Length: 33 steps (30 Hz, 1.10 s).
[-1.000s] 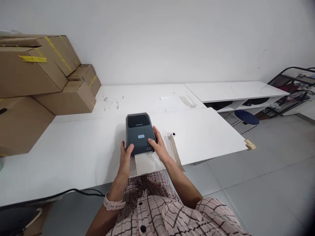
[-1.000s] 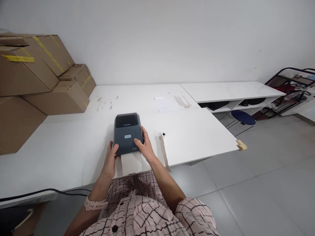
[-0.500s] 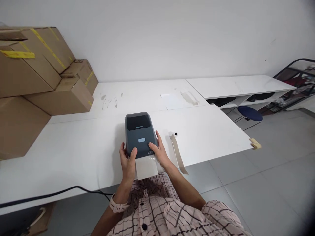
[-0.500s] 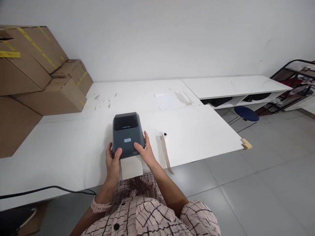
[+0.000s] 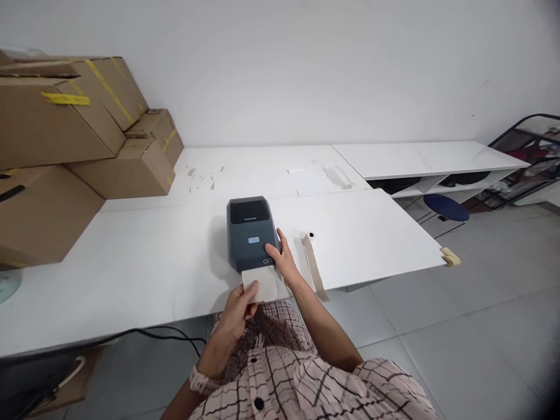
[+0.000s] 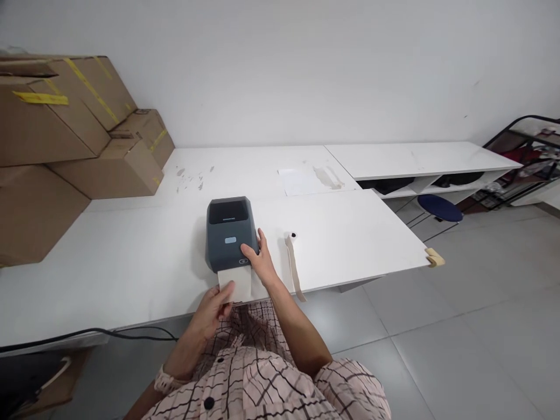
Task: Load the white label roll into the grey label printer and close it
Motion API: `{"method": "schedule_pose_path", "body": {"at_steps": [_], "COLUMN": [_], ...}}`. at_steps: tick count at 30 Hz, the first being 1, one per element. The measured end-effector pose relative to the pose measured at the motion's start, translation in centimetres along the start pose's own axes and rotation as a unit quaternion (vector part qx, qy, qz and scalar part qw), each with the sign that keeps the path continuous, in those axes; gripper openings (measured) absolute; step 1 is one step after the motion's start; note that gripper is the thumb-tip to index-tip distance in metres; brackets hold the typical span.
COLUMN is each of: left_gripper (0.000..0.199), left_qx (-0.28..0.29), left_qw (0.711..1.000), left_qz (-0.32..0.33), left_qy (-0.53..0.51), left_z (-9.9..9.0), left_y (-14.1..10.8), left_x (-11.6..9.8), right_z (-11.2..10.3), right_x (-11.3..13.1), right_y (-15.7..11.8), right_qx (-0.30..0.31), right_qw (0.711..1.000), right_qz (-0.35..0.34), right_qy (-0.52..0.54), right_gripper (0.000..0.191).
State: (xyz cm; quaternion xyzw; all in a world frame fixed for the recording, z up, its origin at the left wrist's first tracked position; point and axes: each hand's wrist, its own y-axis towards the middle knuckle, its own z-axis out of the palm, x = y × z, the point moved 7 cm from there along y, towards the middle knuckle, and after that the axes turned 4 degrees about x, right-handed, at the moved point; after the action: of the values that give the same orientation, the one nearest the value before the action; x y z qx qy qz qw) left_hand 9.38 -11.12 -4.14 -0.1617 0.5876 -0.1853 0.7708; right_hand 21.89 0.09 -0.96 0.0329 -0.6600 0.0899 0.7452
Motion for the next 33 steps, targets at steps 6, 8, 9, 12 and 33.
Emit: {"method": "schedule_pose_path", "body": {"at_steps": [6,8,9,12,33], "left_gripper": [0.05,0.05,0.05,0.05,0.062], "left_qx": [-0.023,-0.035,-0.041,-0.044,-0.154], "left_qw": [0.999,0.998,0.997,0.993,0.925], "left_qz": [0.026,0.037,0.043,0.061,0.282], "left_qy": [-0.001,0.022,0.038,0.094,0.203], "left_z": [0.4,0.2,0.0,-0.9,-3.3], "left_y": [-0.5,-0.3,-0.2,0.2,0.1], "left_x": [-1.8,-1.3,-1.0,-0.4,-8.7], "right_z": [0.1,-0.1,-0.3,0.3,-0.4], "right_x": [-0.2,0.5,1.4,5.8,4.0], "right_y": [0.0,-0.2,-0.3,-1.7,-3.8], "right_qx": [0.003,-0.014,-0.036,-0.083,-0.063], "right_qw": [1.0,0.998,0.992,0.921,0.97], "right_qz": [0.013,-0.013,-0.048,-0.226,-0.127], "right_qy": [-0.001,-0.061,-0.113,-0.305,-0.196], "right_gripper": [0.095,0.086,0.08,0.049,0.056]}}
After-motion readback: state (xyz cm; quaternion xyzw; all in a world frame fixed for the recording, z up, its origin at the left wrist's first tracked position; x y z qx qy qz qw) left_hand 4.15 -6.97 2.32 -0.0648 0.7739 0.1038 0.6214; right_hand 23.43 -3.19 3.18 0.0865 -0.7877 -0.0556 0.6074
